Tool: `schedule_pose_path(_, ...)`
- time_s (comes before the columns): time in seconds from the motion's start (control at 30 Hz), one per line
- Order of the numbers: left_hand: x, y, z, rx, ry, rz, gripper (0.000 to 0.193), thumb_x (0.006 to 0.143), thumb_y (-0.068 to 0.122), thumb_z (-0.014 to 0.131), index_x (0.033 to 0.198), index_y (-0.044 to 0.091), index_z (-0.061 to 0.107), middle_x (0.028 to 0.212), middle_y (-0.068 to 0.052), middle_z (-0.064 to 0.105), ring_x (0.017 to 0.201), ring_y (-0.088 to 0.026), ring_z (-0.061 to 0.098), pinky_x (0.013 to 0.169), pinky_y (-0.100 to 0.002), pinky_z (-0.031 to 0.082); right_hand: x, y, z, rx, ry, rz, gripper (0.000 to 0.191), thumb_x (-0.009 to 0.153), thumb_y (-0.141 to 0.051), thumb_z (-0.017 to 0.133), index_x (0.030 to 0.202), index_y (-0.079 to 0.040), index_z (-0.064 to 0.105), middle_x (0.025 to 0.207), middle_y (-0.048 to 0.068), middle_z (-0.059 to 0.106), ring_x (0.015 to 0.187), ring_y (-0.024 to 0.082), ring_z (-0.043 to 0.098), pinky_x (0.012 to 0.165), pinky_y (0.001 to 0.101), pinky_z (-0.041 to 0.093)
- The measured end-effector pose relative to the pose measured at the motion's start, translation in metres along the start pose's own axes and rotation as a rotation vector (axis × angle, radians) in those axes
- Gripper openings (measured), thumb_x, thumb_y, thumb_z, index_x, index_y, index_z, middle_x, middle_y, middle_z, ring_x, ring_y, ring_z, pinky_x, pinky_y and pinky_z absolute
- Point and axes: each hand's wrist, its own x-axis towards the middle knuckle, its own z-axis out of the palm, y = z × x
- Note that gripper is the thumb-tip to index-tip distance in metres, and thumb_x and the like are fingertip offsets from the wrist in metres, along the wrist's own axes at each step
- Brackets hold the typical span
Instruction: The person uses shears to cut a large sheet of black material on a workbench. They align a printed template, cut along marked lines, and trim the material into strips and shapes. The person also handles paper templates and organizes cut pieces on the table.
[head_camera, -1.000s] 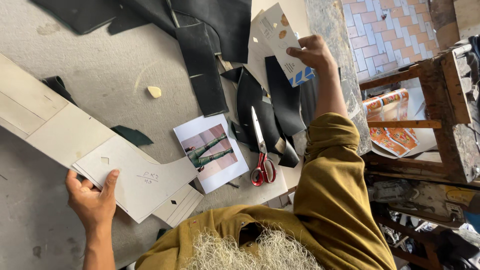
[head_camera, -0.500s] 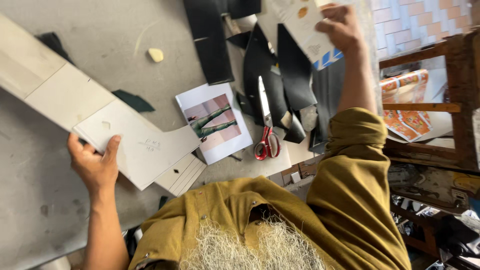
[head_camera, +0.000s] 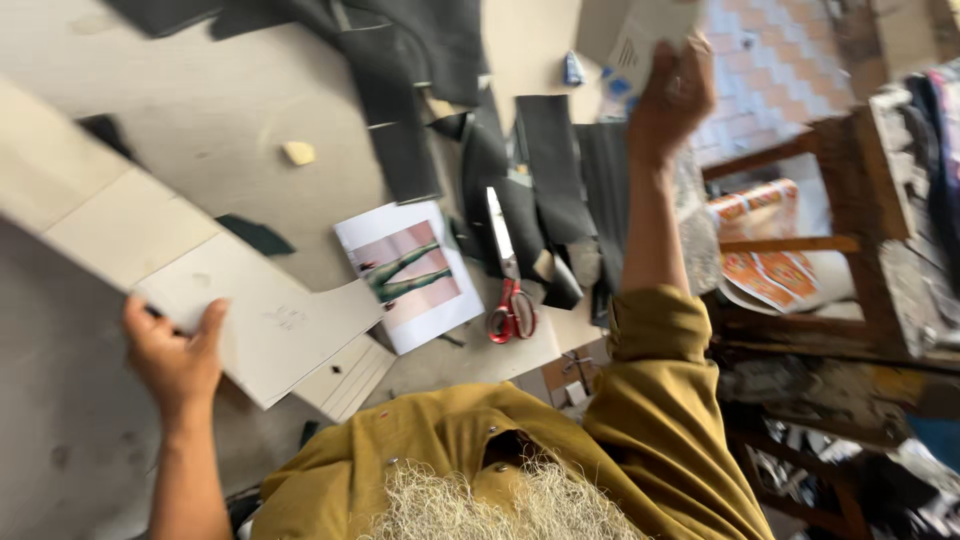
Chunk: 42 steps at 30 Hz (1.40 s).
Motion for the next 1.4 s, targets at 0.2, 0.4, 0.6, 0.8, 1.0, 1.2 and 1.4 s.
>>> schedule_pose_path(0.2,0.007,0.018,-0.004,0.214,-0.02,-0.165,0.07,0.107,0.041,0.069,0.152,-0.005,0.04,0.098,-0.016,0.067,0.087,-0.028,0.066,0.082,-0.035,0.052,-0.144,-0.092,0.051,0.01,-0.156,-0.069,0.063,0.089,0.012,0.067,0.144,-0.001,0.04,0.133,0.014,0.047,0.121,0.026,0.051,0.098,0.0394,0.051)
schedule_pose_path(0.4,0.012,0.02,-0.009,-0.345,-0.122,-0.151,0.082,0.108,0.058,0.058,0.159,-0.002,0.036,0.129,-0.009,0.062,0.108,-0.019,0.062,0.089,-0.028,0.053,-0.28,-0.185,0.11,0.45,-0.848,0.612,0.057,0.097,-0.014,0.071,0.148,-0.009,0.045,0.132,0.015,0.06,0.11,0.02,0.068,0.085,0.032,0.062)
schedule_pose_path(0.6,0.011,0.007,-0.011,0.088,-0.111,-0.086,0.087,0.088,0.025,0.09,0.152,-0.005,0.038,0.137,-0.019,0.062,0.12,-0.026,0.065,0.103,-0.037,0.055,-0.31,-0.193,0.078,0.407,-0.808,0.51,0.053,0.092,-0.015,0.076,0.14,-0.009,0.055,0.138,0.013,0.062,0.113,0.023,0.066,0.076,0.0308,0.059)
schedule_pose_path(0.8,0.012,-0.006,-0.019,-0.192,-0.203,-0.078,0.093,0.095,0.019,0.094,0.156,-0.004,0.028,0.152,-0.021,0.05,0.139,-0.029,0.056,0.122,-0.04,0.049,-0.309,-0.132,-0.026,0.654,-0.254,0.533,0.061,0.102,-0.004,0.075,0.154,-0.002,0.043,0.145,0.008,0.054,0.125,0.017,0.059,0.099,0.031,0.055)
schedule_pose_path(1.0,0.008,-0.02,-0.026,-0.478,-0.336,-0.136,0.081,0.103,0.007,0.09,0.151,-0.003,0.025,0.157,-0.026,0.045,0.145,-0.036,0.054,0.129,-0.048,0.045,-0.378,-0.158,-0.301,-0.059,0.758,0.345,0.043,0.106,-0.01,0.076,0.138,0.002,0.05,0.122,0.01,0.057,0.088,0.016,0.058,0.066,0.03,0.059)
schedule_pose_path(1.2,0.007,-0.053,-0.015,-0.712,-0.413,-0.176,0.096,0.108,0.006,0.078,0.163,0.009,-0.001,0.17,-0.027,0.024,0.151,-0.038,0.043,0.126,-0.054,0.038,-0.49,-0.342,-0.457,-0.811,1.411,0.003,0.031,0.093,-0.013,0.075,0.114,-0.002,0.054,0.108,0.012,0.064,0.087,0.02,0.055,0.068,0.0361,0.051)
schedule_pose_path(1.4,-0.006,-0.074,-0.025,-0.558,-0.49,-0.271,0.091,0.118,0.017,0.062,0.165,0.019,-0.015,0.175,-0.024,0.021,0.142,-0.035,0.052,0.112,-0.048,0.05,-0.535,-0.514,-0.434,-1.4,1.412,-0.17,0.032,0.094,-0.017,0.067,0.085,-0.007,0.038,0.082,0.003,0.041,0.076,0.018,0.042,0.078,0.0386,0.046)
